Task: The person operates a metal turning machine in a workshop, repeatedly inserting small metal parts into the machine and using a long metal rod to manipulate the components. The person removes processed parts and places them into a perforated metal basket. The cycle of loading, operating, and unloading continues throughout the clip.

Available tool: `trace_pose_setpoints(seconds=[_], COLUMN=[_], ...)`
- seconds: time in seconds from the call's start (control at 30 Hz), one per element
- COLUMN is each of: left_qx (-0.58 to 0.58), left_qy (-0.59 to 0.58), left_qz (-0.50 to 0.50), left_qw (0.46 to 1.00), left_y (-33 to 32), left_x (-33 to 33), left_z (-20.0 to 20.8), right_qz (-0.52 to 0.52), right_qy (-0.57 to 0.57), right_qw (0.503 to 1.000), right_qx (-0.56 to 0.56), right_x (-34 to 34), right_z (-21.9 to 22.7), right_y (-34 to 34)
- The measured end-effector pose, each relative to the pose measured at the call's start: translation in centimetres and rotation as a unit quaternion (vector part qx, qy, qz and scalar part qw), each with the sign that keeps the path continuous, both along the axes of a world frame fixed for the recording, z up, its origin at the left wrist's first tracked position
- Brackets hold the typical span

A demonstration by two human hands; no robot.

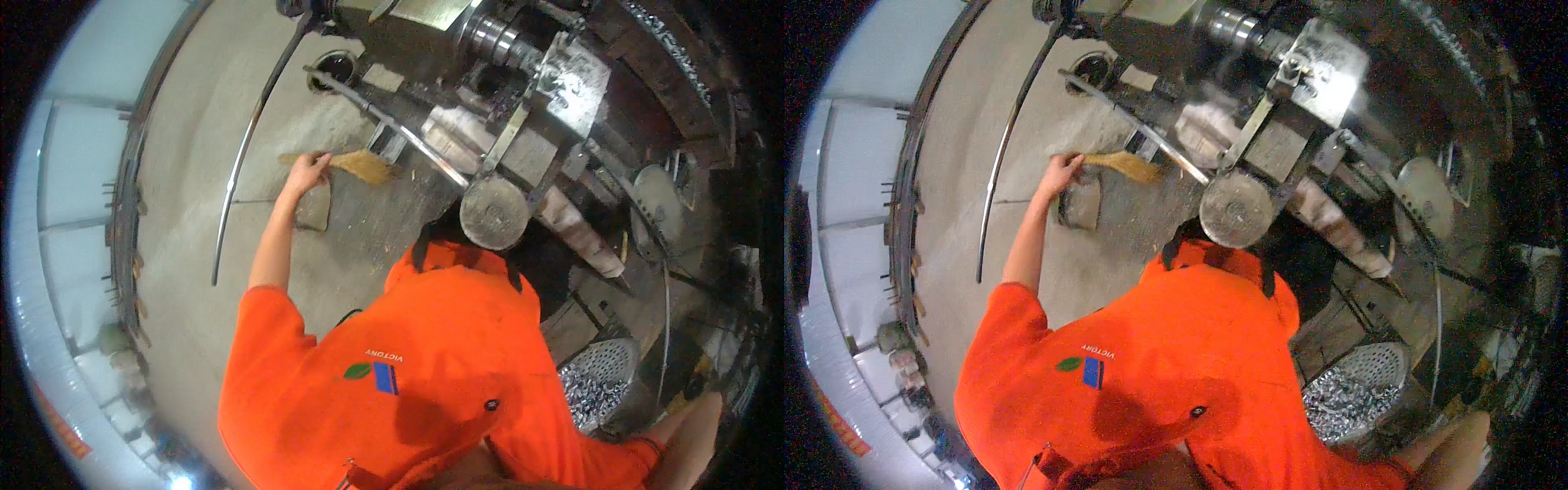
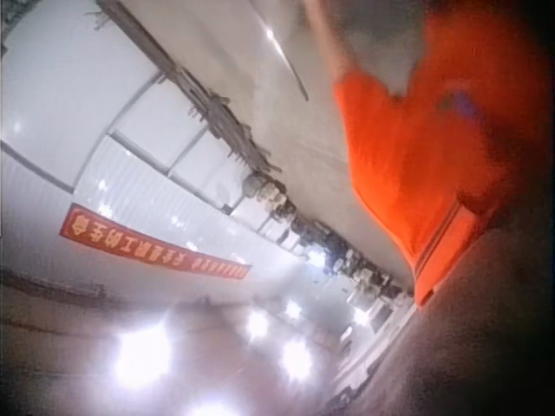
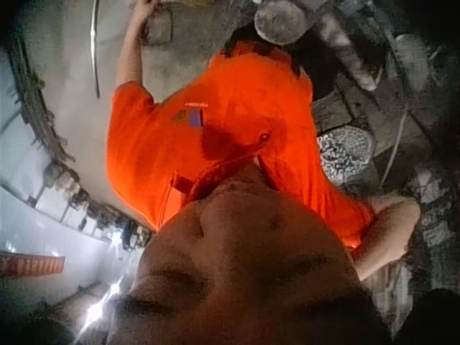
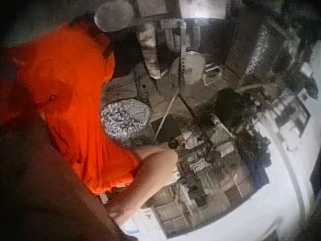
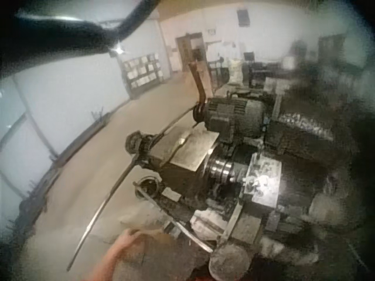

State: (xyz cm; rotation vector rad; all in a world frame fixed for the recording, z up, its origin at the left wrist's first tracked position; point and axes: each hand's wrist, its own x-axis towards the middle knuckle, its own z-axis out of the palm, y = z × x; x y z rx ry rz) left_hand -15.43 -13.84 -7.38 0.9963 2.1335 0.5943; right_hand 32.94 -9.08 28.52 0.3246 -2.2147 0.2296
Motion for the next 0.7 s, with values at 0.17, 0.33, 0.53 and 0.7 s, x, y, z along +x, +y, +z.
trace_pose_setpoints(seconds=[0.17,0.33,0.53,0.7], left_qx=[0.131,0.204,0.022,0.003], left_qy=[0.029,0.318,0.349,0.398], left_qz=[0.004,0.041,0.182,0.238], left_qw=[0.991,0.925,0.919,0.886], left_y=[0.5,-1.2,-7.5,-8.9], left_x=[-1.5,-5.1,-9.3,-7.3], left_z=[7.0,13.9,9.7,6.3], right_qz=[-0.088,-0.333,-0.368,-0.410], right_qy=[0.025,0.066,-0.193,-0.384], right_qw=[0.996,0.926,0.895,0.807], right_qx=[0.011,-0.164,-0.161,-0.183], right_x=[0.9,-0.5,-7.6,-13.8], right_z=[2.4,1.4,-12.0,-19.1], right_y=[2.0,9.2,23.2,26.1])
